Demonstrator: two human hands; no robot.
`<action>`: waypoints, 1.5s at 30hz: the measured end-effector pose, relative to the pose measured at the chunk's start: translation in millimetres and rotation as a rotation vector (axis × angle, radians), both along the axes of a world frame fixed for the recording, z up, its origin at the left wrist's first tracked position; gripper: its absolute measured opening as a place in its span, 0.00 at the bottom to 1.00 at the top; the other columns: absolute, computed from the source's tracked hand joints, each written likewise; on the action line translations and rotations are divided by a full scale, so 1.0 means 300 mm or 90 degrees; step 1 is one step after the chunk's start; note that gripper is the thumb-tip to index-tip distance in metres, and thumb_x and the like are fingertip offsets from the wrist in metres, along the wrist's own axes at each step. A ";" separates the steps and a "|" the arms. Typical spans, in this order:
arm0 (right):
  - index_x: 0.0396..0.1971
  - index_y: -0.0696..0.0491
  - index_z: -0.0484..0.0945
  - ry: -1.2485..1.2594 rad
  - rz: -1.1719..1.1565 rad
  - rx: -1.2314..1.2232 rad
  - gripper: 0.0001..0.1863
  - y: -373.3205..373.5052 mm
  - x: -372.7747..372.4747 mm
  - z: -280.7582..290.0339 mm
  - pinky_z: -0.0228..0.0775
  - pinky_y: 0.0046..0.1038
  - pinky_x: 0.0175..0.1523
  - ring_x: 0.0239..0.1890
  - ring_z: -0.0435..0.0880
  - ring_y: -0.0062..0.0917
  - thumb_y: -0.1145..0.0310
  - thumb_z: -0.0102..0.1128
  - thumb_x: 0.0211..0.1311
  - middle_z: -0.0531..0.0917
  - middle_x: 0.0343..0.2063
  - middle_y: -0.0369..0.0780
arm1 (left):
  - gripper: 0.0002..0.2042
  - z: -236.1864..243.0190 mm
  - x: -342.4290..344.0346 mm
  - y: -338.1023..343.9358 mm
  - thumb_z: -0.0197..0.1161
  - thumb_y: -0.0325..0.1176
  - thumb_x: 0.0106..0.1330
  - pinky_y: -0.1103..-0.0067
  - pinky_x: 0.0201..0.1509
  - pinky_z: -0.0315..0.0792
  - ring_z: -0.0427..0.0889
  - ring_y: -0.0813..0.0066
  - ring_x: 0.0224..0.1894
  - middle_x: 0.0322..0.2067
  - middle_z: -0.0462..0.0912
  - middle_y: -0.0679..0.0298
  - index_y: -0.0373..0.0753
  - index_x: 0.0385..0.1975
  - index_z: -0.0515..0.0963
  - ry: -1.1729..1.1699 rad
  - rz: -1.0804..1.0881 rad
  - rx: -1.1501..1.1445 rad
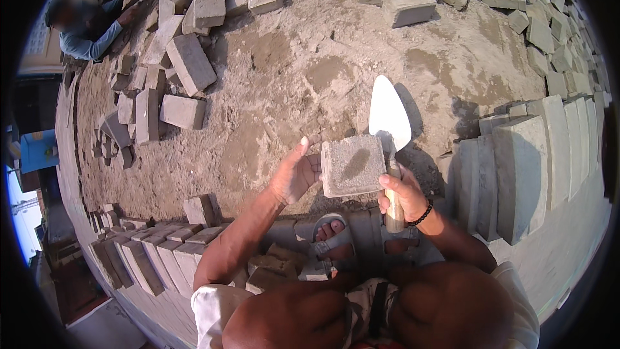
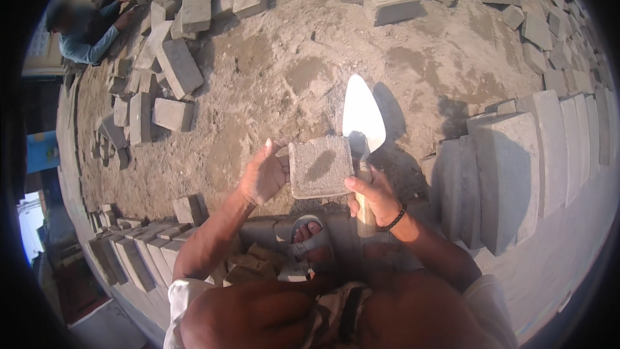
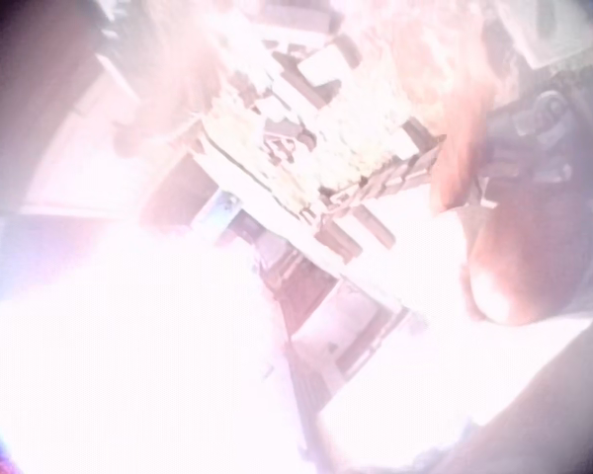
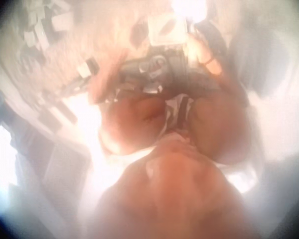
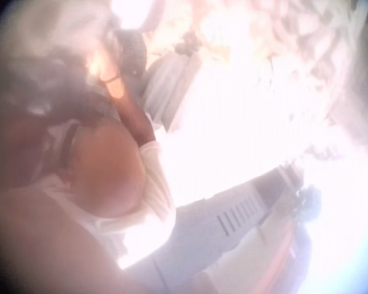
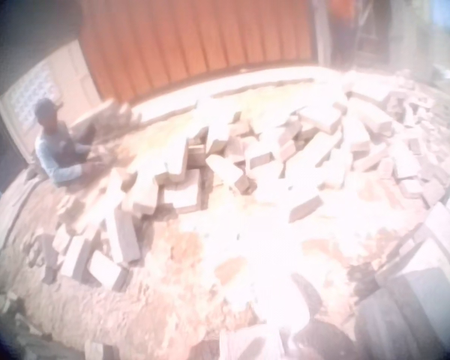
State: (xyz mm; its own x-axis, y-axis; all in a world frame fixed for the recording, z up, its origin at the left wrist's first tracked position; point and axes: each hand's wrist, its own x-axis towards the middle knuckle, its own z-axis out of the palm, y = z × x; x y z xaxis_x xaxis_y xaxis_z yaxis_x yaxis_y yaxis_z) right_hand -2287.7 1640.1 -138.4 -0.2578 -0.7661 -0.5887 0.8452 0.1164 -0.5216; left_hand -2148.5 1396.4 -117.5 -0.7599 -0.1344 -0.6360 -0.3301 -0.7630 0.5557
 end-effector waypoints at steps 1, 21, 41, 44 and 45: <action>0.52 0.53 0.69 -0.023 -0.028 0.002 0.23 -0.002 0.007 -0.004 0.74 0.28 0.22 0.19 0.77 0.21 0.63 0.67 0.62 0.74 0.30 0.35 | 0.42 0.004 0.008 0.054 0.61 0.63 0.64 0.59 0.71 0.60 0.67 0.53 0.67 0.62 0.68 0.44 0.37 0.68 0.58 0.026 0.065 0.005; 0.55 0.58 0.71 0.798 0.280 0.100 0.23 0.041 0.053 0.086 0.75 0.46 0.38 0.37 0.83 0.52 0.64 0.62 0.62 0.84 0.32 0.52 | 0.32 -0.050 0.012 0.173 0.67 0.48 0.64 0.58 0.54 0.77 0.80 0.58 0.55 0.56 0.77 0.53 0.36 0.62 0.66 -0.161 0.261 0.052; 0.51 0.57 0.76 0.731 0.269 0.093 0.21 0.012 0.029 0.124 0.74 0.39 0.40 0.36 0.83 0.50 0.63 0.64 0.61 0.83 0.30 0.50 | 0.33 -0.023 0.017 0.085 0.81 0.36 0.50 0.75 0.43 0.78 0.80 0.71 0.41 0.42 0.79 0.55 0.28 0.50 0.67 -0.190 0.197 -0.512; 0.49 0.57 0.76 0.763 0.359 0.063 0.20 0.013 0.042 0.113 0.75 0.41 0.40 0.37 0.83 0.51 0.62 0.65 0.61 0.83 0.32 0.52 | 0.30 0.012 0.003 0.092 0.81 0.36 0.49 0.77 0.41 0.78 0.80 0.73 0.39 0.38 0.80 0.57 0.28 0.47 0.71 -0.208 0.167 -0.507; 0.48 0.57 0.75 0.810 0.383 0.055 0.20 0.021 0.046 0.082 0.75 0.45 0.41 0.38 0.83 0.52 0.61 0.65 0.61 0.83 0.33 0.53 | 0.30 -0.002 0.007 0.091 0.81 0.36 0.49 0.77 0.41 0.78 0.80 0.73 0.39 0.38 0.80 0.57 0.28 0.46 0.71 -0.195 0.157 -0.509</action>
State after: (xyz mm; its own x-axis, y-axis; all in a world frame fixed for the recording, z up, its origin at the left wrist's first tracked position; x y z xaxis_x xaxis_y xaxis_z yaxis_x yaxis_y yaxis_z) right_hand -2273.9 1646.4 -113.7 -0.2923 -0.9219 -0.2541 -0.3824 0.3562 -0.8526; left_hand -2146.6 1423.8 -118.2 -0.4629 -0.7623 -0.4523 -0.4293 -0.2535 0.8668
